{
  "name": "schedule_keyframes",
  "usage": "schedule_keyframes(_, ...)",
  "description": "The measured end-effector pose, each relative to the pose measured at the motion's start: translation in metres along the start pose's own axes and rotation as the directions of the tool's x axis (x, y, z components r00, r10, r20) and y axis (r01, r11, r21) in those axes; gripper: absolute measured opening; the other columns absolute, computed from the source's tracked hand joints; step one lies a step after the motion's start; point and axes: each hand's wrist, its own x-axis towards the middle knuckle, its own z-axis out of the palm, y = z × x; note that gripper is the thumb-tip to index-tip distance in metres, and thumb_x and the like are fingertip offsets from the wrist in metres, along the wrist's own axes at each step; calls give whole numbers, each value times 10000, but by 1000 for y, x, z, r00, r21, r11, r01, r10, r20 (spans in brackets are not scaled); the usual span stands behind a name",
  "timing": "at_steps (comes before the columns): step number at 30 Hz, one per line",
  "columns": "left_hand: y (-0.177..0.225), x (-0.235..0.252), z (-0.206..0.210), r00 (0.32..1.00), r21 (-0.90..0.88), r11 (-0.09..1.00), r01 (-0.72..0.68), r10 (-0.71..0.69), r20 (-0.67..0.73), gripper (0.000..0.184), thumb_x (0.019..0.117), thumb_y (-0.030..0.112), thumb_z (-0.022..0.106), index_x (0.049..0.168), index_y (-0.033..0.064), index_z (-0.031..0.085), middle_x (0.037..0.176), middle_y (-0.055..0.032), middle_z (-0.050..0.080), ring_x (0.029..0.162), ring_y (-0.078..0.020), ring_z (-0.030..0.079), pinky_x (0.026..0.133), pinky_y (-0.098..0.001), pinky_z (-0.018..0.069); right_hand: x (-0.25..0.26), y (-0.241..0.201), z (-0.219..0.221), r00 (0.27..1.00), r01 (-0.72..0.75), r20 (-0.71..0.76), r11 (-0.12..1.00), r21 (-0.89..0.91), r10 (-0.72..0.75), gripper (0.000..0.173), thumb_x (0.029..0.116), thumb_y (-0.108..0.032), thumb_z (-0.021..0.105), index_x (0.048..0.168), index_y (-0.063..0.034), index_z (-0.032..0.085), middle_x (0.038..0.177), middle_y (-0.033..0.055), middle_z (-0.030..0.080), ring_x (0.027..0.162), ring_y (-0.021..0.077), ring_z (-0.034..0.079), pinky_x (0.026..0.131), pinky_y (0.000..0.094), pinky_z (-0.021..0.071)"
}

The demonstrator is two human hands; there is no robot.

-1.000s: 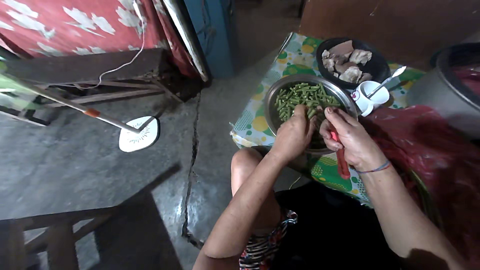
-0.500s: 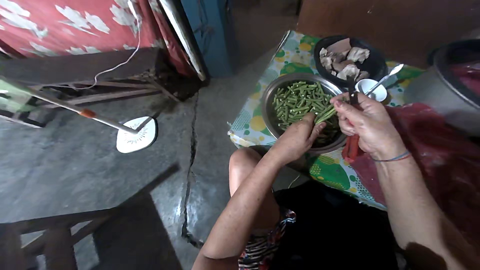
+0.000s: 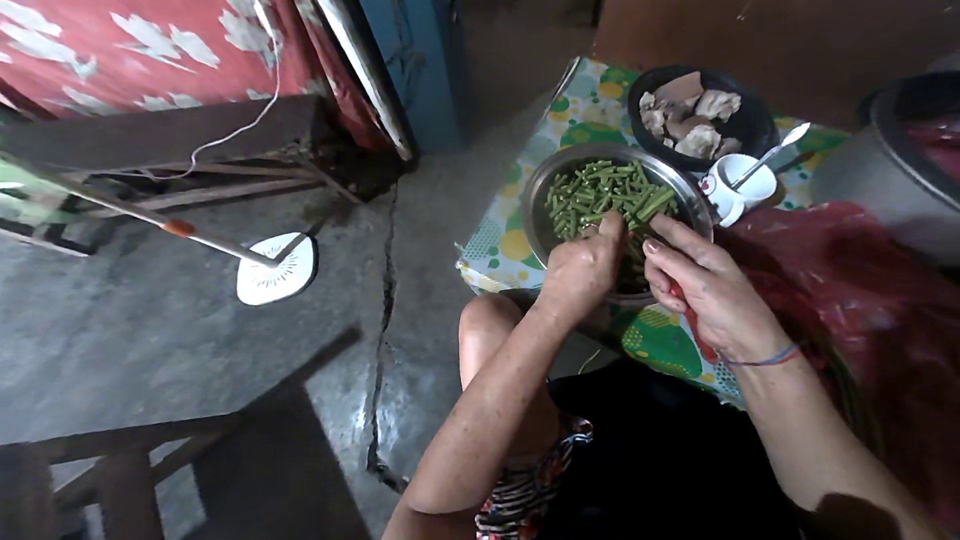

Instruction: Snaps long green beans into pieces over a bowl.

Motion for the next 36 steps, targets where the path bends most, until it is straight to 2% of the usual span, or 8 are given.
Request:
schedule_keyframes(4, -4, -1, 8, 991, 101, 992, -70, 81, -106, 240, 1037, 173, 571, 1184, -10, 619, 869, -191, 680, 719, -362, 710, 606, -483, 578, 4, 2, 5, 999, -4, -33, 999, 41, 5, 347, 1055, -113, 490, 1400, -85, 514, 627, -56, 479, 462, 5, 419, 439, 128, 359)
schedule_keyframes(9, -8, -2, 18, 954, 158, 972, -174, 207, -219, 128, 981, 88, 610, 1067, -3, 638, 787, -161, 659, 644, -325, 692, 536, -443, 564, 13, 1, 8, 999, -35, -32, 990, 140, 40, 80, 1080, -144, 462, 1136, -133, 517, 603, -47, 436, 432, 9, 374, 413, 134, 337)
schedule_keyframes(16, -3, -3, 15, 972, 4, 980, -200, 199, -129, 211, 1034, 179, 571, 1119, -1, 640, 825, -166, 673, 686, -330, 699, 586, -469, 570, 27, -1, 3, 981, -153, -74, 950, 271, 179, 110, 1106, -199, 432, 1111, -132, 519, 622, -40, 446, 421, 6, 365, 398, 130, 340)
schedule_keyframes(19, 4, 0, -9, 989, -243, 970, 19, 18, 148, 349, 1105, 266, 445, 1273, -19, 555, 908, -201, 669, 801, -363, 688, 738, -545, 560, 27, 1, -4, 987, -149, -25, 958, 243, 160, 233, 1113, -260, 403, 1215, -115, 555, 629, -38, 491, 421, -3, 370, 394, 126, 335)
schedule_keyframes(21, 2, 3, -15, 973, -329, 941, 78, 0, 230, 365, 1110, 274, 427, 1288, -30, 523, 898, -205, 651, 799, -351, 666, 759, -536, 551, 23, 1, -6, 994, -111, 16, 980, 163, 110, 254, 1113, -283, 397, 1257, -129, 539, 632, -52, 494, 423, -10, 359, 399, 122, 324)
schedule_keyframes(23, 0, 2, -12, 967, -380, 922, 69, 32, 252, 348, 1104, 257, 449, 1271, -38, 527, 869, -186, 630, 768, -320, 644, 743, -503, 550, 21, 3, -7, 999, -36, 40, 998, 53, 34, 223, 1083, -237, 469, 1254, -132, 567, 643, -75, 474, 436, -19, 345, 413, 119, 315)
schedule_keyframes(28, -2, 2, -13, 940, -444, 895, 44, 113, 322, 336, 1099, 205, 460, 1299, -60, 508, 946, -196, 645, 847, -289, 660, 808, -458, 554, 27, 8, -10, 996, 87, 2, 992, -87, -87, 105, 996, -82, 632, 1096, -107, 650, 721, -52, 582, 453, -16, 376, 421, 132, 334)
schedule_keyframes(36, -6, 3, -14, 951, -530, 846, 62, 112, 289, 332, 1123, 220, 358, 1198, -29, 564, 786, -104, 544, 683, -194, 551, 666, -359, 503, 35, -5, -27, 986, 133, -89, 989, -59, -138, 71, 1029, -162, 591, 1077, -132, 635, 661, -67, 507, 436, -3, 362, 399, 135, 324)
